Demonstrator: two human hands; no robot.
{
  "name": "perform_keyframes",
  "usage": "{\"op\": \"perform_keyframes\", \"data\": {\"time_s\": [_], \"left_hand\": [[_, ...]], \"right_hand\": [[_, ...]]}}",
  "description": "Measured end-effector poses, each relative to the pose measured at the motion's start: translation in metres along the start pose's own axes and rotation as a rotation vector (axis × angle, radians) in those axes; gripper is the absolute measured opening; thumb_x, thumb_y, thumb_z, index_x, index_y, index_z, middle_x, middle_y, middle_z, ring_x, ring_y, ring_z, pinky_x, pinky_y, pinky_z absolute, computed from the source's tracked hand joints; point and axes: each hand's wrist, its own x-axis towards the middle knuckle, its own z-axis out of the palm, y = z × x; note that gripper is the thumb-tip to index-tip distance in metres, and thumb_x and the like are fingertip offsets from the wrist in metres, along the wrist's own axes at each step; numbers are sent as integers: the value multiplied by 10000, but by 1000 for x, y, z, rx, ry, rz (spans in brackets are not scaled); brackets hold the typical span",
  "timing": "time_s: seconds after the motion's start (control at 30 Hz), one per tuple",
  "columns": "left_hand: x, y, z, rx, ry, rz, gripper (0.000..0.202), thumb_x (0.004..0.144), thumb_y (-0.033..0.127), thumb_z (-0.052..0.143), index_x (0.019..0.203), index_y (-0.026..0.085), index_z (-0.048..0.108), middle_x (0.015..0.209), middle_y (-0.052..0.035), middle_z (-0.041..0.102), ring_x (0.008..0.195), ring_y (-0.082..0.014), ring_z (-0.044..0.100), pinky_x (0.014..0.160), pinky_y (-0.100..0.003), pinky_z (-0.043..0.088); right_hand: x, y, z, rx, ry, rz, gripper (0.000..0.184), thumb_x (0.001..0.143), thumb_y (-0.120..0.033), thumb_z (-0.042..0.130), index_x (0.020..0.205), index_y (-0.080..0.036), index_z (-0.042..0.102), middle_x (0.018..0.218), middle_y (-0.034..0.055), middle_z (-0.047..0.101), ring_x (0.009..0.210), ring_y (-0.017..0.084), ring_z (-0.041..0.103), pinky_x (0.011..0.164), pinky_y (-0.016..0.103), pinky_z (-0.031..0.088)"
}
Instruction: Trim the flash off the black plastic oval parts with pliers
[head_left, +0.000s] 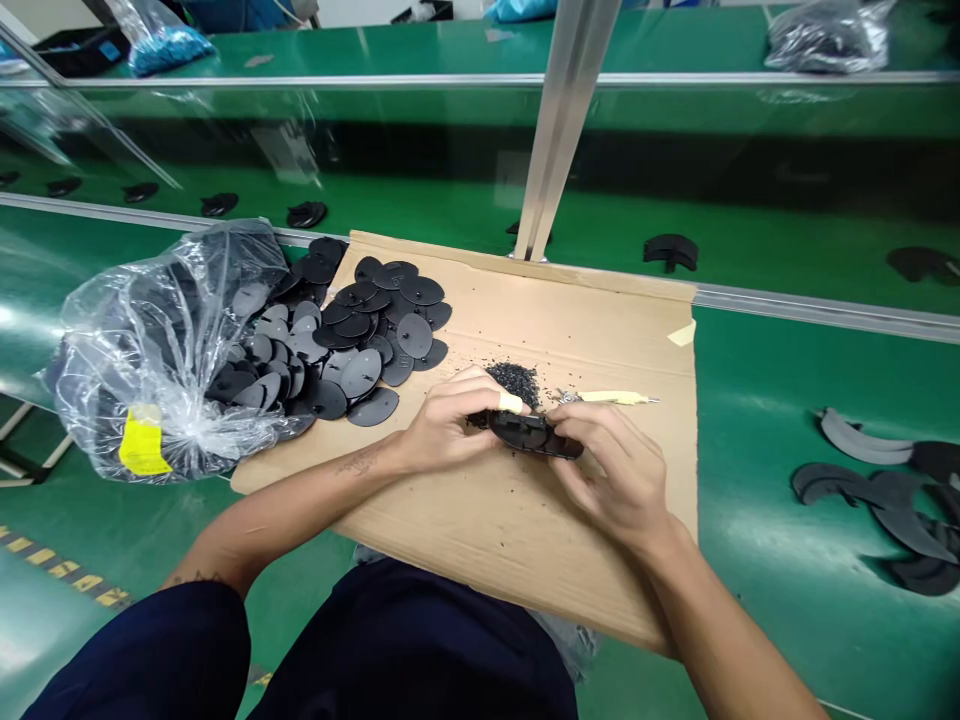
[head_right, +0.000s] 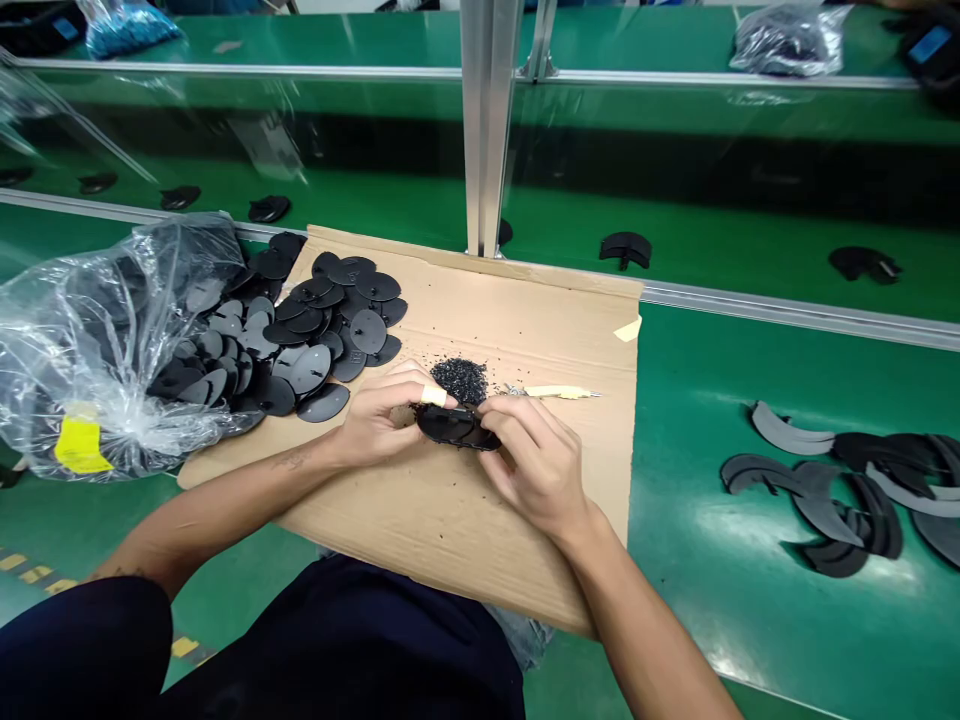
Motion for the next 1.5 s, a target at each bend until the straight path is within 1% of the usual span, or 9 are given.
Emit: {"op": "perform_keyframes", "data": {"time_s": [0.4, 0.53, 0.67, 0.9, 1.07, 1.17, 1.3, 1.4, 1.5], "left_hand": [[0, 3, 0, -71, -16, 8, 155, 896, 230, 742, 1036, 166, 722, 865, -62, 768, 815, -159, 681, 786, -327, 549], [-3, 7, 3, -108, -60, -7, 146, 895, 241, 749, 1022, 172, 728, 862, -64, 772, 808, -160, 681, 789, -328, 564], [-4, 10, 5, -119, -67, 1, 151, 890, 228, 752, 1032, 181, 727, 858, -64, 776, 809, -163, 683, 775, -321, 566], [-4, 10, 4, -97, -66, 18, 147, 900, 212, 733, 1043, 180, 721, 851, -59, 771, 808, -157, 678, 783, -320, 556], [-2, 3, 1, -12, -10, -3, 126, 942, 242, 672, 1043, 185, 722, 883, -58, 764, 834, -162, 681, 792, -333, 546], [-1, 0, 0, -14, -4, -30, 224, 953, 366, 670, 1031, 162, 722, 904, -81, 759, 847, -176, 678, 788, -337, 536], [-1, -1, -2, -34, -26, -52, 432, 1000, 535, 522, 997, 155, 725, 901, -103, 742, 848, -194, 670, 786, -353, 521], [-1, 0, 0, 12, -80, -74, 294, 969, 444, 625, 963, 161, 706, 849, -72, 711, 805, -178, 641, 755, -321, 504], [0, 2, -1, 63, -193, -114, 185, 959, 336, 648, 929, 156, 677, 777, -45, 652, 737, -159, 589, 690, -283, 475]], "right_hand": [[-3, 2, 5, 8, -113, 28, 163, 904, -92, 591, 1021, -206, 599, 975, 87, 707, 822, 191, 655, 699, 329, 543], [-6, 1, 11, 54, -186, 36, 90, 934, -126, 570, 949, -191, 631, 980, 97, 699, 823, 184, 633, 690, 316, 529], [-7, 0, 13, 69, -192, 41, 110, 930, -117, 560, 915, -184, 646, 995, 107, 699, 859, 191, 635, 696, 317, 535], [-6, -1, 10, 50, -152, 34, 135, 900, -77, 583, 965, -180, 643, 994, 105, 703, 834, 191, 642, 676, 313, 537], [-5, 0, 5, -4, 3, 71, 246, 867, -58, 634, 1049, -223, 635, 1003, 76, 713, 842, 194, 665, 692, 335, 547], [-4, 0, 2, -58, 59, 54, 263, 854, -50, 642, 1041, -236, 642, 981, 67, 727, 853, 205, 686, 692, 347, 548], [-4, 0, 1, -122, 63, 5, 266, 856, -51, 621, 1037, -244, 655, 961, 61, 743, 851, 207, 693, 706, 355, 558], [-4, 0, 2, -142, 51, -68, 217, 873, -60, 607, 999, -230, 657, 942, 59, 751, 829, 192, 682, 718, 343, 562], [-4, 1, 4, -141, 45, -108, 225, 887, -61, 583, 990, -237, 678, 924, 51, 752, 858, 191, 684, 750, 344, 564]]}}
